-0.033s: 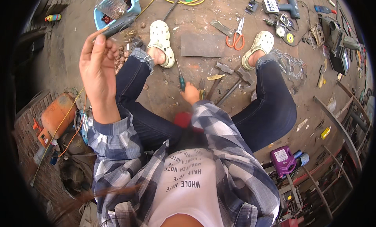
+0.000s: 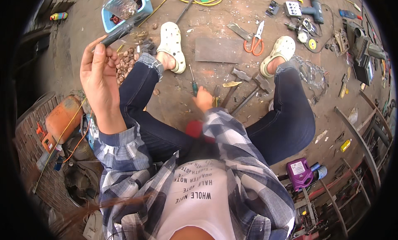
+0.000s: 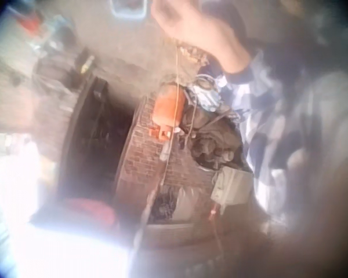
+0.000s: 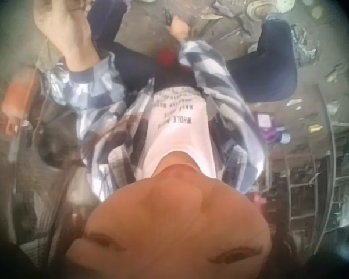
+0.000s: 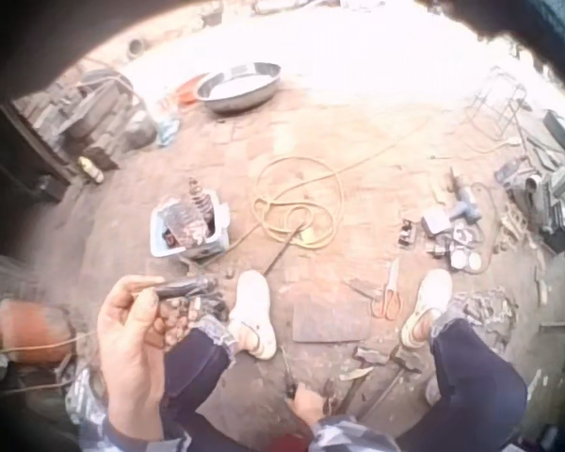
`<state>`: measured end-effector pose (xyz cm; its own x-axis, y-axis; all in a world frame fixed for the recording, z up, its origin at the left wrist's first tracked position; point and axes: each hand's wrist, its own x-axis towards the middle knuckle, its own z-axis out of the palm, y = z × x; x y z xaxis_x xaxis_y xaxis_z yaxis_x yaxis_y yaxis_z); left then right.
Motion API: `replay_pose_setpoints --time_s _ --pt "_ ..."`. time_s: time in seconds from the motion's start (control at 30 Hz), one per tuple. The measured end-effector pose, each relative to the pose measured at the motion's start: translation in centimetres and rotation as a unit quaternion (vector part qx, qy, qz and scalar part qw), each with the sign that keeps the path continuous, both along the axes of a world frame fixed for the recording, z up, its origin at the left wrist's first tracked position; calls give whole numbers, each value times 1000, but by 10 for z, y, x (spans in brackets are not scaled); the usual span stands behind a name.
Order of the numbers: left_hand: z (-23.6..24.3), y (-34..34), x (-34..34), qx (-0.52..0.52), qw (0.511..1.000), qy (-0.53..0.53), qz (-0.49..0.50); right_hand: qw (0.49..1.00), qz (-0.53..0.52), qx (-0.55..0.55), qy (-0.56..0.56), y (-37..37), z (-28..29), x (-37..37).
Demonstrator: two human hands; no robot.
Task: The person sits on the ground in a cluttered outdoor workshop and uses a hammer and chisel to shape a small metal piece. They repeatedly reposition the metal and strike it with the hammer, occasionally inspecting the work.
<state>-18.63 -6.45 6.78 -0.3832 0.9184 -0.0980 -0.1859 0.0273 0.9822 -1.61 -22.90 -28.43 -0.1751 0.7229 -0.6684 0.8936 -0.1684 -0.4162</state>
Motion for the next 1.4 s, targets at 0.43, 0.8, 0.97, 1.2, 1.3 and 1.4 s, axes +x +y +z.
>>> replay_pose_setpoints --time_s 0.43,0.8,0.97,1.2,1.3,1.4 --pt "-24 2 -29 -62 997 31 32 997 -6 -75 -25 22 -16 -8" --pt "-12 -11 -28 -37 999 4 -29 961 -186 -95 180 41 -19 42" --pt "-2 -15 -23 -26 999 -19 -35 834 -314 -227 392 60 4 45" --pt "-2 -1 14 -9 998 -24 -60 699 -370 -201 577 117 58 71" --pt "-1 6 25 -16 999 -15 -28 653 -489 -94 570 148 63 92" --pt "-16 17 26 -22 997 -46 -61 674 -564 31 477 175 58 136"
